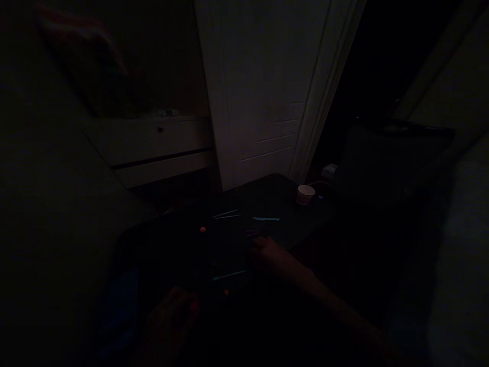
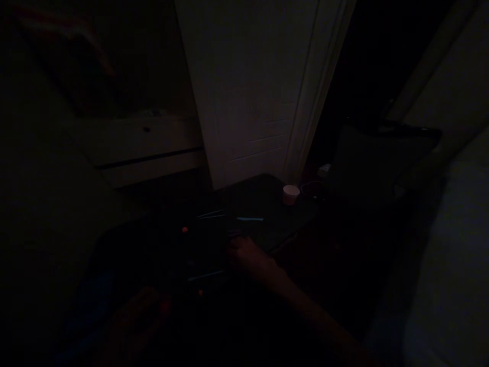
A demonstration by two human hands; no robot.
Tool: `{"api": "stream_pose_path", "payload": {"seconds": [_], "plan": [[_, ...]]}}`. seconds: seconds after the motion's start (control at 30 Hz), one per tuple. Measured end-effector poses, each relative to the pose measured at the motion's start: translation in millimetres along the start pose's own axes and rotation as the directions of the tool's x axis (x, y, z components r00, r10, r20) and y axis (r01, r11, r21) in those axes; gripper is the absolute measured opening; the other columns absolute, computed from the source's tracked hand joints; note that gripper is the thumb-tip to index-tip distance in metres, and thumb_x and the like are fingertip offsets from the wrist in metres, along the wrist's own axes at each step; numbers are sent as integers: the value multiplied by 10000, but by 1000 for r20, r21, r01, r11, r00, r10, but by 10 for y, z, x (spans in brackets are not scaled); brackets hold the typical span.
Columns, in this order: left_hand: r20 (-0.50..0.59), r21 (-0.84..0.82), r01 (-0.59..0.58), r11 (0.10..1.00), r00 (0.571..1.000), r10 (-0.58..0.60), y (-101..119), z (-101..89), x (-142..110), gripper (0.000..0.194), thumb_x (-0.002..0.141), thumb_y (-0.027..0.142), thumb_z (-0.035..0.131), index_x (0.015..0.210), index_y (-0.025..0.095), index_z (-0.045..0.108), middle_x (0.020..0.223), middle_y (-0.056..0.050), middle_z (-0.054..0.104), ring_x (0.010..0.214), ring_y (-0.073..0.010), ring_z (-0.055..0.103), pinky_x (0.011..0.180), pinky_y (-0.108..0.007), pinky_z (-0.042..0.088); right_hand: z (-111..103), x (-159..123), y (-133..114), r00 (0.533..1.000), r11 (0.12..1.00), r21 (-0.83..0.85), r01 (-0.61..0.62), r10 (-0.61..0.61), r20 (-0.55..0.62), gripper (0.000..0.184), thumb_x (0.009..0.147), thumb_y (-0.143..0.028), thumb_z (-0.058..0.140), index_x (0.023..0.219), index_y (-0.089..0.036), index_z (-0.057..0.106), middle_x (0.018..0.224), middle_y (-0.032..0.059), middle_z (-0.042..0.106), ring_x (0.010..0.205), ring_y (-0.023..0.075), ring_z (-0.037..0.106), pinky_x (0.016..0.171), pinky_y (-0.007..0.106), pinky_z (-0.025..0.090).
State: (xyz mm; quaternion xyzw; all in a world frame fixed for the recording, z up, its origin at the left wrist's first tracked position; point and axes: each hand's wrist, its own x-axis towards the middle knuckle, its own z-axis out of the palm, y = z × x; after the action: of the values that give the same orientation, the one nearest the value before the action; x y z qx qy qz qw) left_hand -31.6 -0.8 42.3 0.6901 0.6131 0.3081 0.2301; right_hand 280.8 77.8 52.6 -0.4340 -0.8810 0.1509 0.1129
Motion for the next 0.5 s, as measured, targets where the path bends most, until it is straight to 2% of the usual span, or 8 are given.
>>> {"api": "stream_pose_path", "payload": {"seconds": [0.17,0.27,0.3,0.33,0.37,0.4,0.43,0.5], "plan": [[-134,-19,38,999,990,-40,37,-45,-5,296,795,560,718,771,286,827,758,-20,809,615,-222,764,551,-304,618,-10,-98,58,992,996,84,-33,43,-122,142,1019,-90,657,980,-153,779,1094,126,746,1064,267,709,985,452,537],[-233,-103,42,994,970,-65,152,-61,-58,299,796,573,778,880,291,830,863,-21,844,719,-231,803,615,-293,656,15,-192,-136,971,980,197,-6,53,-235,113,1058,-187,674,1082,-160,781,1104,105,764,1020,206,737,911,336,589],[-228,-123,25,992,972,-52,208,-56,-88,304,800,577,789,908,295,829,902,-23,851,771,-238,816,669,-297,674,25,-219,-249,958,968,248,25,48,-283,115,1060,-224,690,1103,-165,779,1098,90,774,1005,184,747,896,301,598],[-218,-135,2,991,975,-32,269,-44,-124,304,815,581,785,925,301,827,931,-25,855,822,-244,825,729,-305,686,32,-243,-375,938,946,314,77,38,-345,127,1060,-266,702,1103,-177,782,1069,70,787,984,169,757,885,281,605],[-202,-141,-18,990,979,-11,331,-27,-163,309,815,590,791,937,309,828,952,-25,857,876,-255,830,793,-318,691,35,-264,-504,889,886,430,176,44,-455,135,1044,-294,730,1077,-180,794,1027,63,804,947,173,769,868,285,615],[-123,-138,-37,990,992,20,388,-6,-203,302,841,575,788,992,317,829,1015,-29,860,957,-267,828,872,-339,685,33,-281,-627,837,817,506,276,55,-545,145,1032,-322,749,1052,-190,805,980,53,815,899,172,777,828,282,622],[-154,-140,-48,989,988,26,438,15,-241,290,888,574,746,1004,320,825,1020,-29,858,967,-268,826,892,-354,684,26,-295,-737,801,766,544,341,66,-596,147,1020,-334,764,1031,-196,813,950,49,823,871,172,783,804,278,626],[-180,-175,-55,983,983,23,510,43,-298,309,937,585,694,1040,319,814,1054,-26,852,967,-256,824,902,-352,685,3,-319,-900,777,713,572,406,60,-627,143,1015,-330,772,1042,-200,822,952,53,828,863,173,787,793,277,632]]}}
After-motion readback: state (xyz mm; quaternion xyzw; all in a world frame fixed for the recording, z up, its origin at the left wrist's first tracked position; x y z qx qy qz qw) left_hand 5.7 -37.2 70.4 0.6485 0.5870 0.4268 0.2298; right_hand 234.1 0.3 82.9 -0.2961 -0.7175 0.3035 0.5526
